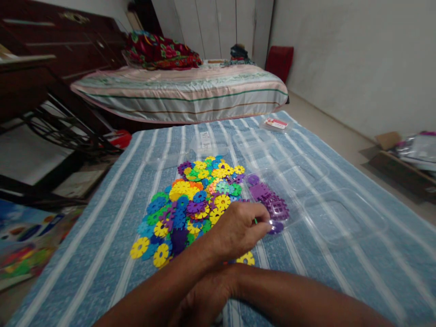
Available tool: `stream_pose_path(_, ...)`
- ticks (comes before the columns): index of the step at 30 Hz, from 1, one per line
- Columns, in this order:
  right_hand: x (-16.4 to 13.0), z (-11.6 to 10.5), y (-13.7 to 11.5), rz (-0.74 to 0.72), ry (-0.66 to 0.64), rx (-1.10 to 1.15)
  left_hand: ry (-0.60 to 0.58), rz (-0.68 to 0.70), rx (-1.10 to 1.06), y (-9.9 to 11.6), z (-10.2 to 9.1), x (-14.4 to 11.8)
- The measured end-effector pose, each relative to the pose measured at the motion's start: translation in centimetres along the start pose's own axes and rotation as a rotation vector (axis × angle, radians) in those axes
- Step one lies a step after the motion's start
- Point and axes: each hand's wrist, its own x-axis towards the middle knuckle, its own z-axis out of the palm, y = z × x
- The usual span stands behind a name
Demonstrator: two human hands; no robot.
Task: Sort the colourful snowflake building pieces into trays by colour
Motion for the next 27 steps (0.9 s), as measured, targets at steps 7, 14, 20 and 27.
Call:
stream_pose_path(7,-0.9,0.0,0.0,0.033,-0.102,0.022,0.173,0.176,0.277,-0.7,-1.1,2.1)
stream_pose_path(14,-1.7,-0.3,-1.2,0.004,-0.078,-0.031,0.062,-0.185,0.566,-2.3,-2.3,1.8)
stream_pose_path(20,-1.5,-0.2,-1.1,0.034,-0.115,0.039,-0.141,-0.332,0.723,-2.5,-1.1,1.1)
stream_pose_path(27,-1.3,-0.1,-1.3,0.091,-0.156,0.137,-0.193,-0.374,0.786,-3.0,0.0,1.2)
